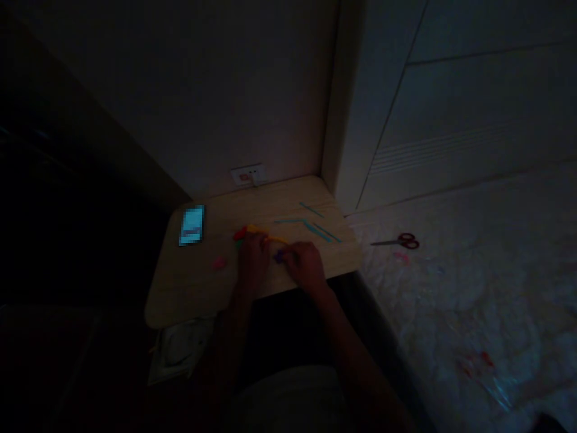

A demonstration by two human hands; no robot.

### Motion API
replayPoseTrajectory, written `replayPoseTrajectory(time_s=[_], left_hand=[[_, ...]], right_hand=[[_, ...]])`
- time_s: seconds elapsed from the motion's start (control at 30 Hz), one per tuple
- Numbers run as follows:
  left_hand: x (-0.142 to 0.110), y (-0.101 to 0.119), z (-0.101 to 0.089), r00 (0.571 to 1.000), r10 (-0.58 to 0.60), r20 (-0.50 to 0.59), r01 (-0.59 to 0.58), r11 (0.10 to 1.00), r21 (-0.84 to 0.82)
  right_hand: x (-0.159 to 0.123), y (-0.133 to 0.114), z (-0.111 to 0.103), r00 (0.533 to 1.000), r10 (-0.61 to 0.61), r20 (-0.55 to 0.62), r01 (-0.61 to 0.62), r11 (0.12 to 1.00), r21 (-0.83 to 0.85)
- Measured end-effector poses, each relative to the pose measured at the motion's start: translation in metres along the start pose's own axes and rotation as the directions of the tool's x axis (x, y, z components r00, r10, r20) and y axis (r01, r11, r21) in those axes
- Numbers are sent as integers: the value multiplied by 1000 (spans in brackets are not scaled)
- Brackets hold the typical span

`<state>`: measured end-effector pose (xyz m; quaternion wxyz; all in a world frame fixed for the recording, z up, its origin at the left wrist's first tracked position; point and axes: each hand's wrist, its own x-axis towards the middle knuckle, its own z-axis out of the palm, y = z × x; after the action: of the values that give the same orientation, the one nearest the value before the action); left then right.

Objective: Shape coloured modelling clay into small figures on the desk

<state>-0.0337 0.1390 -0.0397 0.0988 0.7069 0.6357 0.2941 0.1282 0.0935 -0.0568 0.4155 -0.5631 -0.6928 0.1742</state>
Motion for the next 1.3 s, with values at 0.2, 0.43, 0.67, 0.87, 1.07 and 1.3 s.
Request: replayPoseTrajectory(time_s=[0.2, 0.43, 0.67, 0.87, 1.07, 1.3], left_hand=[[5, 3, 0, 1000, 20, 5, -20, 1000, 15], [2, -3, -5, 999, 13, 43, -16, 998, 68], [6, -6, -2, 999, 17, 52, -18, 1000, 23], [5, -14, -14, 998, 58, 17, -57, 995, -76], [-18, -46, -50, 987, 81, -135, -109, 972, -210], [-52, -60, -43, 990, 132, -53, -137, 985, -101]], right_hand=[[0, -2, 0, 998, 10, 62, -9, 1000, -18], [0, -1, 6, 999, 27, 42, -28, 999, 28], [2, -2, 12, 999, 27, 26, -28, 999, 40], [1, 2, 11, 999, 46, -28, -44, 997, 69], [1, 9, 4, 984, 122, -127, -111, 989, 94], [-2, -5, 11, 999, 29, 15, -29, 999, 24]])
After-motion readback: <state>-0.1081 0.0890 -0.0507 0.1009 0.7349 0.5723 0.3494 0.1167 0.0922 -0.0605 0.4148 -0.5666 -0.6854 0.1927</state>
